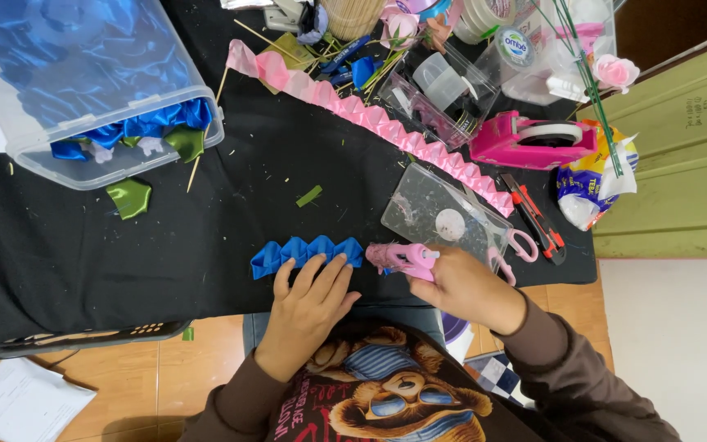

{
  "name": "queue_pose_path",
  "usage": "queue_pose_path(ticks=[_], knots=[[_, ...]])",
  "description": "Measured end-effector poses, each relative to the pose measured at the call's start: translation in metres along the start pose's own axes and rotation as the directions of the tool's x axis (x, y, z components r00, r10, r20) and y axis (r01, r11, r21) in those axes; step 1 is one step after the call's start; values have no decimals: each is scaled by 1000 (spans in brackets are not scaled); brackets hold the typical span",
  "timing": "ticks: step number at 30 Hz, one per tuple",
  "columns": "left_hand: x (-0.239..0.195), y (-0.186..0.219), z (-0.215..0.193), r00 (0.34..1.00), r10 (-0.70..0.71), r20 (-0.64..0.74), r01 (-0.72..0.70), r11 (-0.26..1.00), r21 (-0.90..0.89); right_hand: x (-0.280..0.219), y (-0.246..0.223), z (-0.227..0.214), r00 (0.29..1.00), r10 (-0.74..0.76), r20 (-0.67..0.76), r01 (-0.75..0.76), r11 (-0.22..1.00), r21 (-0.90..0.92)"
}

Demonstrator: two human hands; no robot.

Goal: The person uses a pink hot glue gun to attach blue ruffled fabric pieces to a black fabric strip. They repeatedly pick up blue ruffles from a plastic container, apply glue, and press the pieces onto the strip to form a continuous ruffled edge.

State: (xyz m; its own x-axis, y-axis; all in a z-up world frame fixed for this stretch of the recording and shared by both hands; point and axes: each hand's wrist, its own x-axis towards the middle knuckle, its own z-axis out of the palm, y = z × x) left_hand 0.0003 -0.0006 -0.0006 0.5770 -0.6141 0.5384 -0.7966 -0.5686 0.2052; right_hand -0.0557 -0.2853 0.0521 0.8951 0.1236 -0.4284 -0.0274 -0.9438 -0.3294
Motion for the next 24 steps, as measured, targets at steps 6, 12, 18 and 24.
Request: queue_pose_path(ticks=[6,12,18,24], knots=[[1,0,-2,1000,1,1,-1,1000,4,-6,-45,-18,998,38,-43,-38,999,-5],[1,0,0,1000,6,-17,-6,1000,8,-9,-41,-6,981,-55,-188,59,998,15],[1,1,-2,1000,-6,-10,6,1000,-2,-17,-15,-9,995,90,-52,-30,729,684],[-5,4,6,1000,-20,7,20,999,46,-35,21,3,961,165,-221,177,247,953]])
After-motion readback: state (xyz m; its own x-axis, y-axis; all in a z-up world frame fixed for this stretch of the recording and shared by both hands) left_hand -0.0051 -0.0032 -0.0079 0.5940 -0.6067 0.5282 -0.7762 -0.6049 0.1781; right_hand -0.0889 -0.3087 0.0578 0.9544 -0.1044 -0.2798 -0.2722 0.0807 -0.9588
